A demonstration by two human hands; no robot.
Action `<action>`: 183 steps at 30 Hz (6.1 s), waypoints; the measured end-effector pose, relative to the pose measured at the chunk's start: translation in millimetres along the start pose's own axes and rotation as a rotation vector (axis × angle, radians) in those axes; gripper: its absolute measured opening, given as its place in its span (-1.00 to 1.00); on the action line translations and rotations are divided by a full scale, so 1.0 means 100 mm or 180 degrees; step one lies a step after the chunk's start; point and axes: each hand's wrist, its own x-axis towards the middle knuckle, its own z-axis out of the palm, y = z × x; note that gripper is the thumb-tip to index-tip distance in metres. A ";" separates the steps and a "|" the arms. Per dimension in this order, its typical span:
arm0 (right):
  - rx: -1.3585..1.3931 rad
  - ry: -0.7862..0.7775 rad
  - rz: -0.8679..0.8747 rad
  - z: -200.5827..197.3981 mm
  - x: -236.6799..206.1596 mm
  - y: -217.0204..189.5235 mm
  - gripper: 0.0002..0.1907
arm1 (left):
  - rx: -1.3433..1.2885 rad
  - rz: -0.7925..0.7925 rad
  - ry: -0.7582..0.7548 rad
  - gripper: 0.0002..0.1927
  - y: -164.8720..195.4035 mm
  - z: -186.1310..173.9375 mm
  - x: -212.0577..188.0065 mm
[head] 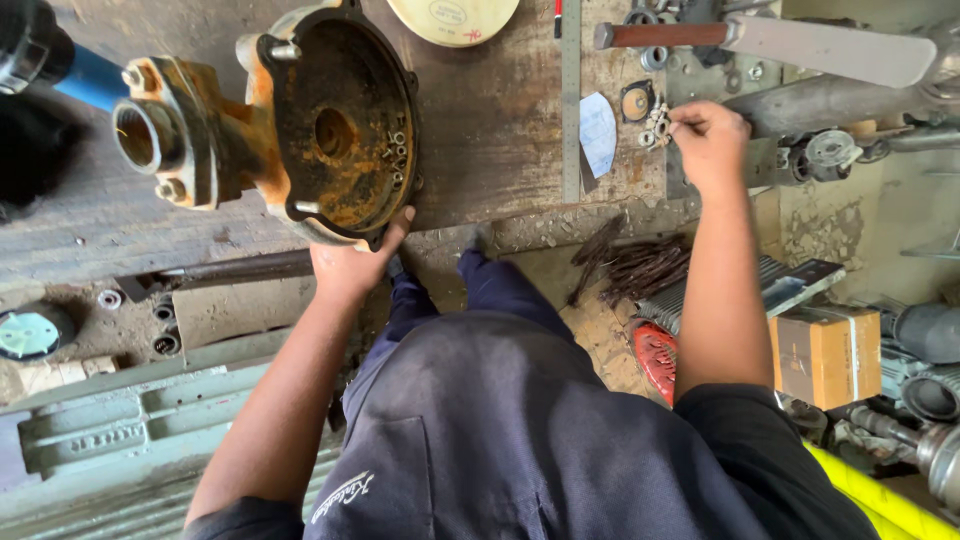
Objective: The person works on a rusty water pump at a cluttered workbench. They pick up small bolts and fasteners from the bench, hold and turn the pump housing, wipe it with a cloth, fit a blue pipe elbow onto the pump, and tap a component into place with a hammer while aligning the pump parts.
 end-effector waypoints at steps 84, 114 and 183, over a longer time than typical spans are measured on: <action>0.1876 -0.1235 0.0223 0.88 -0.06 -1.57 -0.86 | -0.0595 -0.0062 0.0155 -0.53 -0.04 -0.48 -0.10; 0.0702 0.0584 0.0074 0.37 -0.25 -0.66 -0.73 | -0.0284 0.0169 0.0177 -0.52 -0.08 -0.26 -0.04; 0.2952 -0.1884 0.0176 1.91 -0.26 -1.97 -0.90 | -0.0547 0.0301 0.0263 -0.59 -0.16 -0.46 -0.07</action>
